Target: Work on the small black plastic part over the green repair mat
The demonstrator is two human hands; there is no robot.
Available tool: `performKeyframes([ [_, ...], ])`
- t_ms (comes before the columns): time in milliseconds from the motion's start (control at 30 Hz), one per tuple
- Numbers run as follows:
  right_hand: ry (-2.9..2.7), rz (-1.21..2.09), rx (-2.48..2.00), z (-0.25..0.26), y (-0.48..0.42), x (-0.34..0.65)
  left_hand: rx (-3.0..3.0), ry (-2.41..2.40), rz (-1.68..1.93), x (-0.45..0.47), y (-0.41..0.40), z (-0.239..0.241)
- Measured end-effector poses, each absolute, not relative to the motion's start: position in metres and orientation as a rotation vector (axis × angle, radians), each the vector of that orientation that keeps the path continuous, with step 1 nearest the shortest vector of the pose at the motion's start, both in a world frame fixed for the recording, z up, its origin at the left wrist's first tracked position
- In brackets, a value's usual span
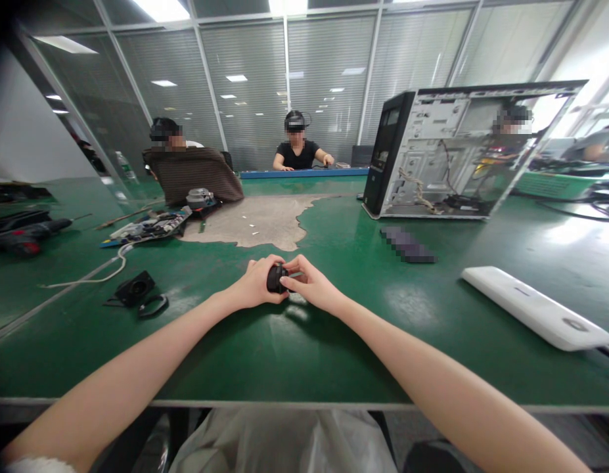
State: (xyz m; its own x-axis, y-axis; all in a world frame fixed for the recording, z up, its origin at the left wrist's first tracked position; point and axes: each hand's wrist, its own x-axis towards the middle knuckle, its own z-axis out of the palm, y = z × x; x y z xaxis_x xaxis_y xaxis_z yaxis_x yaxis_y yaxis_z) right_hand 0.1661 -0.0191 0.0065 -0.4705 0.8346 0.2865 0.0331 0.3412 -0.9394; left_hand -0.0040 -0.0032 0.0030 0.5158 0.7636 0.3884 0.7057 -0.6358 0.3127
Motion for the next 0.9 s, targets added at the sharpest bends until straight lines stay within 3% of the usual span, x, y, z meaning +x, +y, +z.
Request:
performKeyframes([
  [900, -1.826, 1.231, -0.777, 0.0024, -0.0166, 0.1673, 2.597, 1.306, 0.735, -0.003, -0.0045, 0.006],
])
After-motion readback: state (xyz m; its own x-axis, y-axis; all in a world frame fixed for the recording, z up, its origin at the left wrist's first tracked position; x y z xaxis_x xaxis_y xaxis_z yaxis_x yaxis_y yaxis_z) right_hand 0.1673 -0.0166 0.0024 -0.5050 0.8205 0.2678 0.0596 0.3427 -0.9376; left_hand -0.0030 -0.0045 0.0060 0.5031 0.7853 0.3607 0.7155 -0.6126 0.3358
